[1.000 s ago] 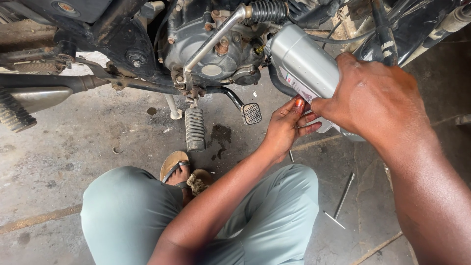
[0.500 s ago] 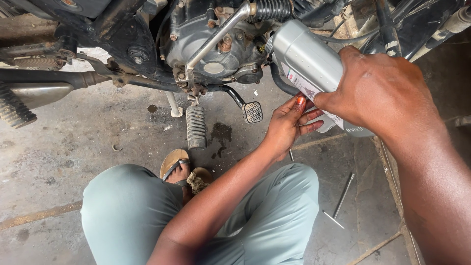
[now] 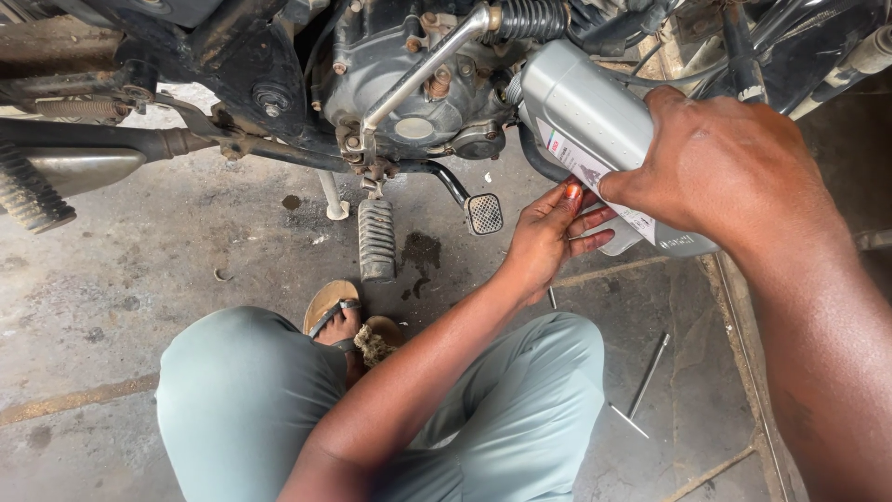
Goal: The person crouches beside a motorcycle and uses pliers to loosen the engine drain plug, letting oil drain onto the ground. They then open a bottle of engine oil and pour the oil into the engine's fill opening, holding the bottle with both hands.
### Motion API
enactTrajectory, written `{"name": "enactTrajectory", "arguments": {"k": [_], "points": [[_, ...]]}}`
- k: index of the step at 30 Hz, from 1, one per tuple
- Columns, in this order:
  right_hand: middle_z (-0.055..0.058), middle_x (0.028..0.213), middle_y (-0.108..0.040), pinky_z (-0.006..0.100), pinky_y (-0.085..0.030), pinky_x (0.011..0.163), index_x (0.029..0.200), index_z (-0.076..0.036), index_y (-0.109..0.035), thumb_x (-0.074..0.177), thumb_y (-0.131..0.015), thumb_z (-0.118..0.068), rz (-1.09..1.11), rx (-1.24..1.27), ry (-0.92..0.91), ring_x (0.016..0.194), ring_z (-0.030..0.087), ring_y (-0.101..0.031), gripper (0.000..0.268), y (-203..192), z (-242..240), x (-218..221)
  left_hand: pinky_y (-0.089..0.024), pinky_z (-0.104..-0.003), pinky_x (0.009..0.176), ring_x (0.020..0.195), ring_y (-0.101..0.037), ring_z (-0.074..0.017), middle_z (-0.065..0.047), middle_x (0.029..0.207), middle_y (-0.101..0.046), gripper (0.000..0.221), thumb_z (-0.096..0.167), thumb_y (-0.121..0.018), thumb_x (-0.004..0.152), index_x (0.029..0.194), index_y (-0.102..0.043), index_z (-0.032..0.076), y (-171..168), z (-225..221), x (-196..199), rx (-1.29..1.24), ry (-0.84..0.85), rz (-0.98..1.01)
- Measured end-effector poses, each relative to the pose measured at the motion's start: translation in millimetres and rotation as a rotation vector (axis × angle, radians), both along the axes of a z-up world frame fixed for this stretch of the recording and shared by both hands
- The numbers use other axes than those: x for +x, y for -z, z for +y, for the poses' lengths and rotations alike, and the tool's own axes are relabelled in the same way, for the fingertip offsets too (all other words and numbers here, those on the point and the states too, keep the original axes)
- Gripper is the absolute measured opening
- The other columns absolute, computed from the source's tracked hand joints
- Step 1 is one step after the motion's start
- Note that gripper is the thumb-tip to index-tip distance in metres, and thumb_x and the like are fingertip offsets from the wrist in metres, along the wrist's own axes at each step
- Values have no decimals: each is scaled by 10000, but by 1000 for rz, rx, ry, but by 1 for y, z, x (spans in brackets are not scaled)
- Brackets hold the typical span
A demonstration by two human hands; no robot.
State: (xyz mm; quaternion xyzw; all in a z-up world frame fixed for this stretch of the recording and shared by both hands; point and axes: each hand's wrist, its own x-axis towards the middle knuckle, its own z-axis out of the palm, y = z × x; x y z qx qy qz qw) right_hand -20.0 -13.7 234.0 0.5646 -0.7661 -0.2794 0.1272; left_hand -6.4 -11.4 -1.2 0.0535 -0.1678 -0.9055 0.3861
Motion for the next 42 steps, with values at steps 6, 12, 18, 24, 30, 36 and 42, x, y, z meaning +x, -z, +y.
{"name": "enactTrajectory", "arguments": {"k": [6,12,18,24,30,36,42], "points": [[265,930,-743,488,-612,748,1320,-33,-657,738,-824,-550,5,1,6,824,404,-755,796,5,-1,-4,-563,-456,1018,1271,-591,-329,-180,1405,-541,392,200,-353,1132,1442,-449,-20,5,-2,-2,-8,-15,22],[274,917,-745,495,-612,737,1317,-40,-657,731,-828,-542,-18,-26,-23,815,413,-756,790,8,-1,-4,-566,-445,1036,1296,-590,-316,-174,1410,-551,408,219,-347,1125,1452,-454,-2,4,-7,4,-66,-11,-44],[265,952,-742,478,-611,762,1338,-36,-639,740,-823,-538,-8,-3,-7,835,401,-757,802,9,-2,-5,-557,-441,1029,1301,-587,-294,-147,1408,-566,420,255,-362,1134,1464,-452,12,12,-11,-2,-81,9,-26],[269,954,-746,490,-602,776,1290,-22,-646,744,-818,-565,22,-16,-60,852,416,-750,789,11,-2,-8,-561,-424,1019,1282,-603,-258,-118,1403,-579,472,295,-383,1121,1517,-431,43,16,-16,-8,-103,26,-35],[258,960,-747,476,-597,806,1339,-33,-612,772,-805,-556,51,2,-29,881,401,-750,795,13,-1,-8,-564,-423,999,1264,-604,-246,-100,1401,-575,487,300,-398,1122,1544,-411,58,19,-21,-17,-95,43,-14],[230,959,-757,476,-600,810,1355,-32,-596,811,-777,-584,84,40,29,890,382,-758,796,12,-2,6,-570,-423,1004,1267,-609,-244,-99,1409,-577,492,236,-392,1110,1568,-394,58,27,-23,-30,-122,23,7],[214,997,-753,475,-606,798,1378,-41,-578,819,-776,-600,162,51,4,887,364,-766,815,17,-2,-2,-566,-414,1011,1249,-595,-213,-79,1381,-572,490,244,-407,1108,1579,-377,113,15,-25,-27,-132,43,-21]]}}
